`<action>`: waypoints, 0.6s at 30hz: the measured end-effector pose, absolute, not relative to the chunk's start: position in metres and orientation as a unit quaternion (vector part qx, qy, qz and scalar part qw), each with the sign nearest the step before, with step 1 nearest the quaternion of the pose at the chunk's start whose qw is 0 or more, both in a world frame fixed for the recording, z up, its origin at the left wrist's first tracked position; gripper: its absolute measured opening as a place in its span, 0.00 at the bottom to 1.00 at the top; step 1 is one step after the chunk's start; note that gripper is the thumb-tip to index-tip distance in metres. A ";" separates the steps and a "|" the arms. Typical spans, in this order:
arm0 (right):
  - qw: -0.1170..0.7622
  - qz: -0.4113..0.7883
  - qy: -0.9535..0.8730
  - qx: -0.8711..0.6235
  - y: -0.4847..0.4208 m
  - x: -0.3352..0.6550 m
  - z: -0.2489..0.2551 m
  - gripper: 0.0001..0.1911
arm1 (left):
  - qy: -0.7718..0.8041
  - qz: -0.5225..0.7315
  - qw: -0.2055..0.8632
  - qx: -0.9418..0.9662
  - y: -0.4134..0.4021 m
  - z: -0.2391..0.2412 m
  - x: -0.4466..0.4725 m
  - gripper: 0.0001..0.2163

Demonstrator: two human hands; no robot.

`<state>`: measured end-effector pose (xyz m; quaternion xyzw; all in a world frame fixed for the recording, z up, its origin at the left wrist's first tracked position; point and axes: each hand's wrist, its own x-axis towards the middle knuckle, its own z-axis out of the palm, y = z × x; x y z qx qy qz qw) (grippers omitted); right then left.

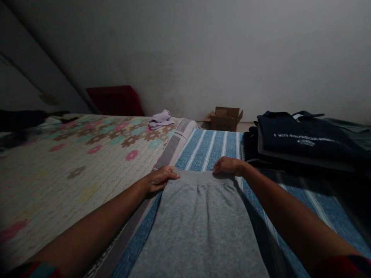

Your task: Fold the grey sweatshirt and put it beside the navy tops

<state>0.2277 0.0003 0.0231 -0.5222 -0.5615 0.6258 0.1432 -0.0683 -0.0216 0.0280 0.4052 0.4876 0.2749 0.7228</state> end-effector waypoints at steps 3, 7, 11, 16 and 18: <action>0.166 0.577 -0.584 -0.546 0.000 0.225 0.022 0.04 | 0.516 0.315 0.692 0.394 -0.027 0.023 -0.065 0.11; 0.207 0.517 -0.602 -0.573 -0.004 0.223 0.019 0.03 | 0.543 0.357 0.660 0.378 -0.041 0.025 -0.060 0.09; 0.282 0.414 -0.608 -0.616 -0.013 0.229 0.026 0.04 | 0.553 0.371 0.649 0.367 -0.062 0.040 -0.061 0.09; 0.376 0.301 -0.588 -0.649 -0.084 0.259 0.037 0.09 | 0.570 0.349 0.657 0.349 -0.109 0.062 -0.077 0.11; 0.411 0.338 -0.559 -0.635 -0.133 0.272 0.037 0.14 | 0.573 0.331 0.667 0.342 -0.133 0.068 -0.084 0.11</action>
